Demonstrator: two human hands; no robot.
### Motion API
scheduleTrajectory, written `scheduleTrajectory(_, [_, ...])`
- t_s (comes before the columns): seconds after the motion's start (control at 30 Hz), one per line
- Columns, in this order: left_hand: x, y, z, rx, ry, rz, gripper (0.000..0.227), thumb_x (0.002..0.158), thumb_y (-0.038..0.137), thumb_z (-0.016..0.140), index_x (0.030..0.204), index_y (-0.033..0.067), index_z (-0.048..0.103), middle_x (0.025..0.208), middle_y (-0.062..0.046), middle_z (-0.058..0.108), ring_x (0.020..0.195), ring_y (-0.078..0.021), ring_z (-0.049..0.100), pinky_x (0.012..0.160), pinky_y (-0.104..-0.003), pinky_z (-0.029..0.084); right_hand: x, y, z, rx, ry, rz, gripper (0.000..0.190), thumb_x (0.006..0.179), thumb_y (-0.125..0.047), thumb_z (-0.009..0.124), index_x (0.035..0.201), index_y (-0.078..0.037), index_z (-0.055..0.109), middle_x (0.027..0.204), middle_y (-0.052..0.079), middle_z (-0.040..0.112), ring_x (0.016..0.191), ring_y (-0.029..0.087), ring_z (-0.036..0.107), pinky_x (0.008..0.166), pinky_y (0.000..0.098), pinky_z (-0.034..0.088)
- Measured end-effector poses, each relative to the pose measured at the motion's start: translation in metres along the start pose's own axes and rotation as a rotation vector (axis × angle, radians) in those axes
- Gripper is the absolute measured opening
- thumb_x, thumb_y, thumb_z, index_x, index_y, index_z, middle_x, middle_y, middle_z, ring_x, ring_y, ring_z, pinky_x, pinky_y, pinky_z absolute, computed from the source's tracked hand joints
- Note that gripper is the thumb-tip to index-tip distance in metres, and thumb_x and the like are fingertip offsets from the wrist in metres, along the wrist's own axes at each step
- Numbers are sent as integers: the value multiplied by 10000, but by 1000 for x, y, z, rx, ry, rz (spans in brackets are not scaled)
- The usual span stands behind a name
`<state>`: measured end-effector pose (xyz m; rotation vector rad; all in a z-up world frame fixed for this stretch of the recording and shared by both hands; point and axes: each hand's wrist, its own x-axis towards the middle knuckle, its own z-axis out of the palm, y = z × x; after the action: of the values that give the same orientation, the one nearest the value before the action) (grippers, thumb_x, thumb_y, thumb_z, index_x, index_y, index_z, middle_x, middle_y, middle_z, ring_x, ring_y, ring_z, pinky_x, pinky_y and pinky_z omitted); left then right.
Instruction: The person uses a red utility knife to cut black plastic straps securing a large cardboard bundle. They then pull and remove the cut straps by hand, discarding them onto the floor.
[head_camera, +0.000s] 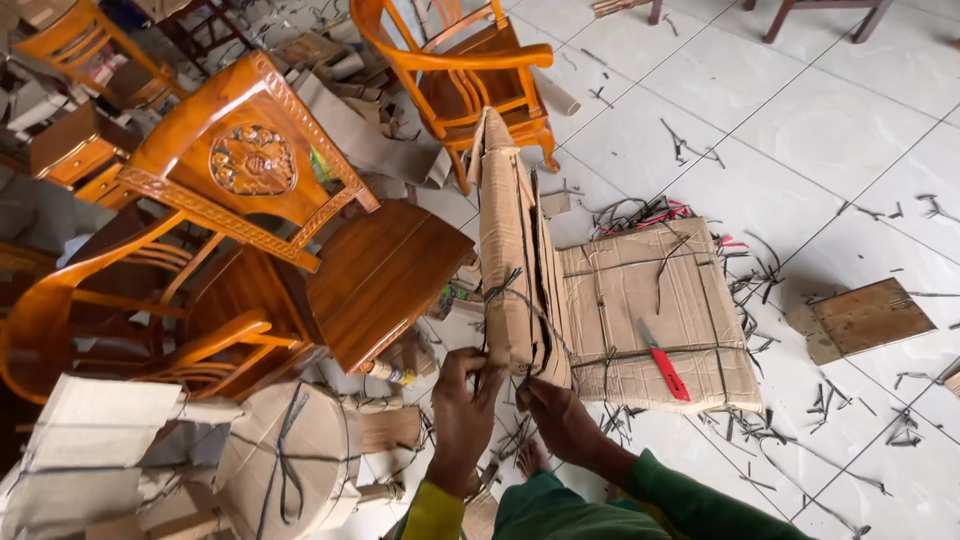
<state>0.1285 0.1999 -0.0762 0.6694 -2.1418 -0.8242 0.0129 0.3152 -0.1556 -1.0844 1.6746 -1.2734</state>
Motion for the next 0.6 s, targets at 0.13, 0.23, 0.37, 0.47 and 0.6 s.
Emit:
scheduleTrajectory(0.13, [0, 1, 12, 313, 32, -33, 229, 913, 233, 780, 924, 69, 620, 838, -61, 721, 708, -192, 682, 569, -339, 543, -1, -7, 3, 127, 25, 37, 290, 1061, -195, 421, 859, -92, 603, 688, 34, 555, 601, 146, 464, 546, 322, 370])
scheduleTrajectory(0.23, [0, -8, 6, 497, -42, 42, 256, 940, 327, 746, 922, 111, 610, 788, -20, 708, 641, -154, 652, 531, -308, 512, -1, 0, 8, 147, 32, 35, 311, 1066, -234, 416, 858, -108, 611, 691, 15, 548, 605, 134, 469, 552, 310, 369])
scheduleTrajectory(0.37, [31, -11, -17, 364, -400, -44, 307, 936, 303, 773, 839, 100, 564, 790, -67, 666, 710, -255, 622, 598, -428, 479, 2, 7, 6, 125, 2, 12, 294, 1071, -195, 404, 840, -120, 569, 696, 13, 498, 637, 147, 462, 584, 322, 376])
scheduleTrajectory(0.47, [50, 0, -27, 371, -526, -69, 289, 926, 245, 749, 780, 106, 543, 724, -78, 617, 681, -248, 592, 591, -435, 437, 6, 21, 10, 106, 0, 73, 259, 1057, -140, 387, 842, -109, 529, 744, 37, 548, 654, 162, 477, 583, 338, 371])
scheduleTrajectory(0.6, [38, -5, -12, 498, -484, 7, 218, 937, 223, 736, 842, 75, 608, 765, -118, 680, 701, -257, 659, 596, -419, 525, 5, 4, 10, 65, 43, 108, 309, 1084, -202, 380, 854, -101, 559, 754, 53, 606, 597, 157, 493, 537, 336, 391])
